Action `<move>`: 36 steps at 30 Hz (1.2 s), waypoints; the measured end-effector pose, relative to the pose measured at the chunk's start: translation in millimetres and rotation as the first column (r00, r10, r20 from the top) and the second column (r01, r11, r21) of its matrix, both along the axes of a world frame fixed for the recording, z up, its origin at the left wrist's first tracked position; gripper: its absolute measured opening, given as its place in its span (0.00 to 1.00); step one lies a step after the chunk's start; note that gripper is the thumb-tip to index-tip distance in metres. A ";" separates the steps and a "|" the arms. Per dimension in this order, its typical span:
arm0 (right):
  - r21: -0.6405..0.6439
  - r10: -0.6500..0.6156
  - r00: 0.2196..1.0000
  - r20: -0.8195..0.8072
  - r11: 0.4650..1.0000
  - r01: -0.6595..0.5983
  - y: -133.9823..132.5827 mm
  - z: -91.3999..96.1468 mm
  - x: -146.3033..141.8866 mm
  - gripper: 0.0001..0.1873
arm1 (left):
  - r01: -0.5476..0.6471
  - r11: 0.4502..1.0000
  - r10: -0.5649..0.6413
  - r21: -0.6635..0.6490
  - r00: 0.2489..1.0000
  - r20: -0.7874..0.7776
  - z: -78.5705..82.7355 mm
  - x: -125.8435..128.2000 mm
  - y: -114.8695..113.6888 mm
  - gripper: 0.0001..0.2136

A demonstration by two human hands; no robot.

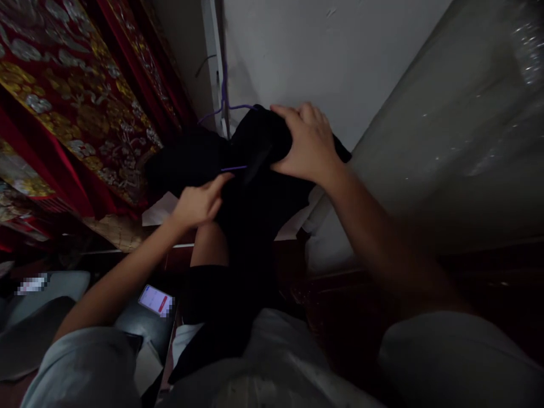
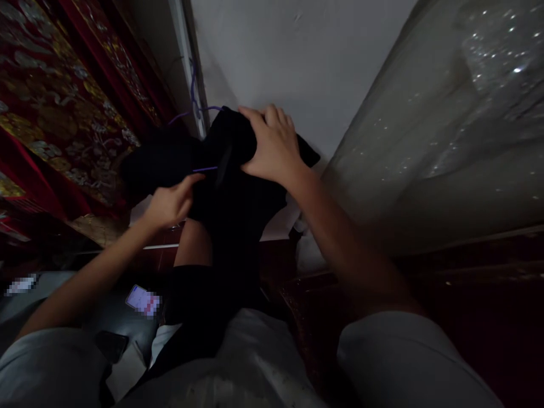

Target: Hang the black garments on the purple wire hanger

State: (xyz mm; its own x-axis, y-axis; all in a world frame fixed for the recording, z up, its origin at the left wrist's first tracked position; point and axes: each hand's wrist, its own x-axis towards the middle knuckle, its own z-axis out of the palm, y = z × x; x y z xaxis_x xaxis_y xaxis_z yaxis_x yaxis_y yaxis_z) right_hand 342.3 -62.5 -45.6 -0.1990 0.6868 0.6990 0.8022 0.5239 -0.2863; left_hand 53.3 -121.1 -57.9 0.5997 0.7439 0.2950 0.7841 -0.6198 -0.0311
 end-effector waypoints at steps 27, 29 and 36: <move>-0.376 0.100 0.655 -0.749 0.749 -0.545 -130.7 -169.2 -83.3 0.12 | -0.009 0.953 0.300 -0.303 0.184 0.936 -168.8 84.9 -97.3 0.36; -0.398 0.082 0.666 -0.741 0.745 -0.535 -134.5 -169.5 -80.7 0.13 | 0.019 0.949 0.308 -0.316 0.178 0.935 -172.2 85.5 -97.8 0.35; -0.414 0.032 0.634 -0.773 0.731 -0.542 -139.6 -166.3 -84.1 0.15 | 0.004 0.952 0.301 -0.306 0.164 0.939 -182.5 87.9 -96.6 0.31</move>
State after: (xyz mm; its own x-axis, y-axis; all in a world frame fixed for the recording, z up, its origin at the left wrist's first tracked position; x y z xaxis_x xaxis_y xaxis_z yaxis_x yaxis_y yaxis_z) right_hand 258.2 -202.2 -211.9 -0.1130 0.9722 0.2049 0.0661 0.2131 -0.9748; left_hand 141.1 -217.7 -240.4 -0.1896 0.9047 0.3816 0.1572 -0.3556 0.9213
